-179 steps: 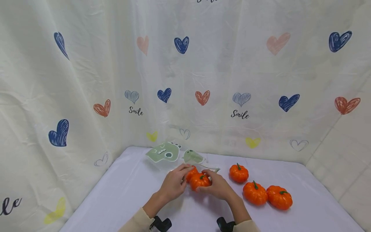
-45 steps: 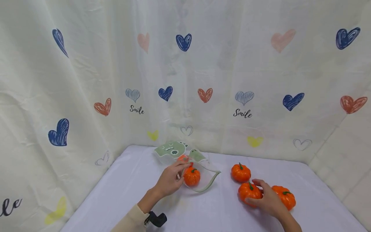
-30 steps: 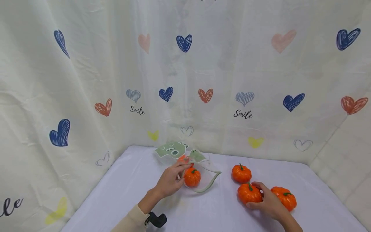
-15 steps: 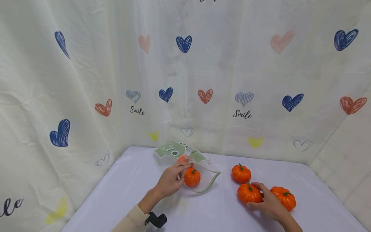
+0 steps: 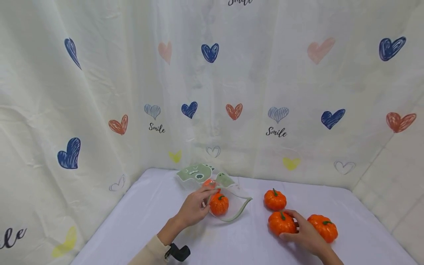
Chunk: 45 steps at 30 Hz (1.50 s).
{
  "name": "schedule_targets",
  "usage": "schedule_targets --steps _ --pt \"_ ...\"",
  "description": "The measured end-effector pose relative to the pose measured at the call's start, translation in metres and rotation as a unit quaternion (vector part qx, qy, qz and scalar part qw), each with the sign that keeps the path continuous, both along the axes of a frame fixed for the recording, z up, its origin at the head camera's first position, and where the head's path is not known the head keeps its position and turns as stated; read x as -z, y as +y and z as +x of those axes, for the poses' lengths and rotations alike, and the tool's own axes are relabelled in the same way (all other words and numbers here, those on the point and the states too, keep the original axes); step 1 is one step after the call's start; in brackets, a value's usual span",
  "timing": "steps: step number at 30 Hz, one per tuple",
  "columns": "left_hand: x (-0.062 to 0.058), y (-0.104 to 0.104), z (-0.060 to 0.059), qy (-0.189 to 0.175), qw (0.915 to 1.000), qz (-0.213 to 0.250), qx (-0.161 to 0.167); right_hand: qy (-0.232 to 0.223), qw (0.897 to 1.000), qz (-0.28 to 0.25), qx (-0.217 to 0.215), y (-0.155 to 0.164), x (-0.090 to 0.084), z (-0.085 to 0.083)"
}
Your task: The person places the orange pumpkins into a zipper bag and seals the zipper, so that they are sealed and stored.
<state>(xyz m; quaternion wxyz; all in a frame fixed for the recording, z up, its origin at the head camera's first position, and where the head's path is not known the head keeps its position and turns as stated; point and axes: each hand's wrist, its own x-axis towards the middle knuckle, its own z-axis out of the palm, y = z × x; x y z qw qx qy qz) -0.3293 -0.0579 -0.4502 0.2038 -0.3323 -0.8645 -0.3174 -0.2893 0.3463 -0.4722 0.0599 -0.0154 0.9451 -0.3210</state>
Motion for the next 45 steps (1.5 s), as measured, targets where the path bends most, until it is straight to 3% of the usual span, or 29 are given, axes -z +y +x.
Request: schedule_targets --steps 7,16,23,30,45 --pt "-0.001 0.000 0.001 -0.006 1.0000 0.006 0.002 0.016 1.000 -0.015 -0.005 -0.007 -0.005 0.003" --pt "0.000 -0.002 -0.003 -0.008 1.0000 -0.002 -0.005 0.037 0.998 -0.050 -0.016 -0.025 -0.025 0.000" --pt "-0.001 -0.001 -0.004 0.014 0.9999 0.001 -0.001 0.068 0.994 -0.066 -0.047 -0.037 -0.042 -0.002" --pt "-0.003 -0.001 -0.003 0.003 1.0000 0.005 -0.001 0.081 0.992 -0.076 -0.059 -0.058 -0.054 -0.008" --pt "-0.006 -0.002 0.002 -0.008 0.9999 0.008 0.000 0.087 0.987 -0.108 -0.078 -0.091 -0.062 -0.012"
